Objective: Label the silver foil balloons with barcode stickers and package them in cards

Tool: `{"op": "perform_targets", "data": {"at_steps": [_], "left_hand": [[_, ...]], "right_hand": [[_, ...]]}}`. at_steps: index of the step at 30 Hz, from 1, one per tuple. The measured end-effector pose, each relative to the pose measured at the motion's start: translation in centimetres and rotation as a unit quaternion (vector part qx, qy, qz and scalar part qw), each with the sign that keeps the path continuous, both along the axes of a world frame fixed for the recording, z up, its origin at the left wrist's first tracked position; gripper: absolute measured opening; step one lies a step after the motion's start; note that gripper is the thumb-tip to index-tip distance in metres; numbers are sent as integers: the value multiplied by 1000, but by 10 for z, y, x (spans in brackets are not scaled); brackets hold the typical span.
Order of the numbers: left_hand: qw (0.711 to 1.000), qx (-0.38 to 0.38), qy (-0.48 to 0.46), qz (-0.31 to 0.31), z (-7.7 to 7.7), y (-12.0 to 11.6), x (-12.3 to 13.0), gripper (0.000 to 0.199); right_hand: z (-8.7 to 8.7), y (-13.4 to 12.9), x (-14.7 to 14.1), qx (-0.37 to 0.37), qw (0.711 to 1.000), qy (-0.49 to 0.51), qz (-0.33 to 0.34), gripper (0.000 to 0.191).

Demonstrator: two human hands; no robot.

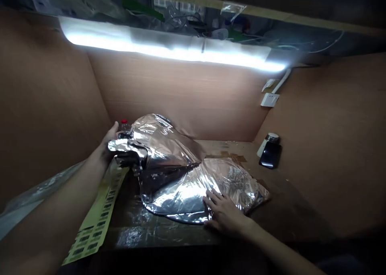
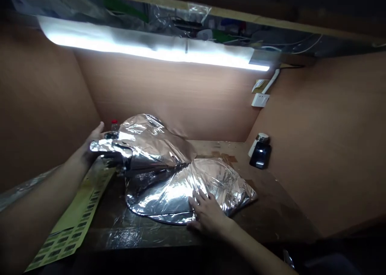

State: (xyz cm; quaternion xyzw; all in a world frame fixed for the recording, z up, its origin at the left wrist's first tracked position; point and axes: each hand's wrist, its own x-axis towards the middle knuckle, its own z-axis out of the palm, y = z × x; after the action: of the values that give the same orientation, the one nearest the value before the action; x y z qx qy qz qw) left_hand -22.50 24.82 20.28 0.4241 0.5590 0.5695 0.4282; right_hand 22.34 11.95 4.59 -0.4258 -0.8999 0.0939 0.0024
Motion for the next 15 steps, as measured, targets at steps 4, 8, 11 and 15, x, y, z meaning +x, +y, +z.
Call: {"op": "perform_targets", "data": {"at_steps": [4, 8, 11, 15], "left_hand": [[994, -19, 84, 63, -23, -34, -10, 54], [953, 69, 222, 195, -80, -123, -2, 46], [841, 135, 524, -1, -140, -185, 14, 29], [752, 79, 645, -109, -192, -215, 19, 47]], "right_hand": [[-8, -3, 7, 42, 999, 1, 26, 88], [-49, 5, 18, 211, 973, 5, 92, 69], [-78, 13, 11, 358, 920, 5, 158, 55], [-63, 6, -14, 399, 898, -32, 184, 48]]}}
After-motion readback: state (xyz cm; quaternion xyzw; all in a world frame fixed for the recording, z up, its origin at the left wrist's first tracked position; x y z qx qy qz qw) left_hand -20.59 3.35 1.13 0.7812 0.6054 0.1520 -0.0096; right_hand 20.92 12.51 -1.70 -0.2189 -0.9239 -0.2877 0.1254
